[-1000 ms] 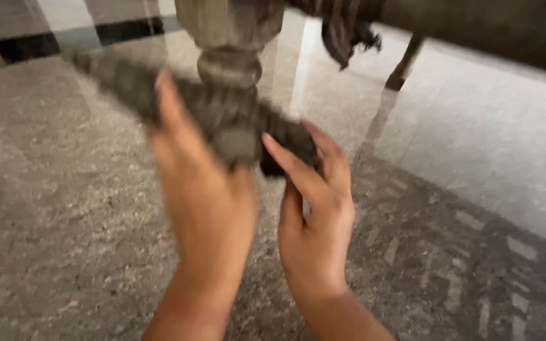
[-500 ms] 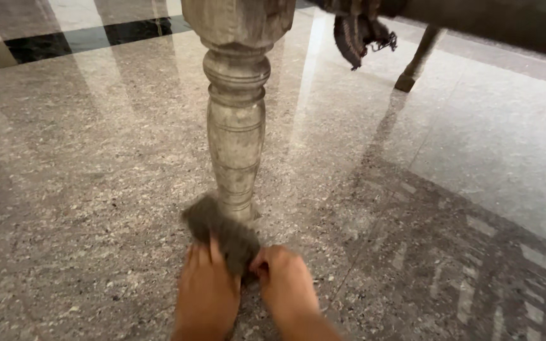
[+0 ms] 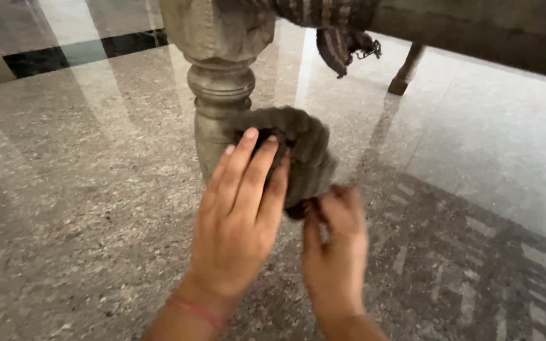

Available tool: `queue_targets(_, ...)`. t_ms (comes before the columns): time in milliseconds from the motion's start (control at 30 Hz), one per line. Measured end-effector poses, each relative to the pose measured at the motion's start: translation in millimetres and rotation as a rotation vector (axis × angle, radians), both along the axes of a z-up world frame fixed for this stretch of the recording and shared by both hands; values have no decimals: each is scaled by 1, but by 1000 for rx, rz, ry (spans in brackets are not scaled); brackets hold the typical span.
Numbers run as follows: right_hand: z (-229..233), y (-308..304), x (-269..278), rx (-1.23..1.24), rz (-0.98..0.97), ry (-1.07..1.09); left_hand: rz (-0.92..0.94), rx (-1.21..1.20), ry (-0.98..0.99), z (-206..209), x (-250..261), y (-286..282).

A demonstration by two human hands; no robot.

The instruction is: The person wipes the woven surface and wooden legs of a charpai bed using a cloth. The person moves around the bed to clean different sections, including the frame and legs, in a repetitive wiping motion.

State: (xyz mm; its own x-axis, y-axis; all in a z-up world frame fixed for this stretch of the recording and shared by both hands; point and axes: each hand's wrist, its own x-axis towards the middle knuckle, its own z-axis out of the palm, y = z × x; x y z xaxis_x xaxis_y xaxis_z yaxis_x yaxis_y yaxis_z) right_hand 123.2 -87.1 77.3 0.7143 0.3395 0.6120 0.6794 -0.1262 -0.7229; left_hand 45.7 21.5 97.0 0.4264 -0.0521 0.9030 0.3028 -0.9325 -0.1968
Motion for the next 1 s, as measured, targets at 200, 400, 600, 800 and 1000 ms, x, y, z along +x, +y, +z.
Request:
queue_targets(200,-75,16,15,-311,301,-2,290,335,500,-33,4,26)
queue_targets(400,-127,3,24,-609,374,99,216,135,730,-98,8,13)
queue_targets(600,-135,7,11,-590,664,895,-153,-210,608,-133,-51,19)
queue_targets(800,-91,9,-30,-542,773,257,111,-709,453,-134,-113,42)
queue_targets(1000,-42,28,-48,-126,268,-11,-193,-801,-250,-101,-52,65)
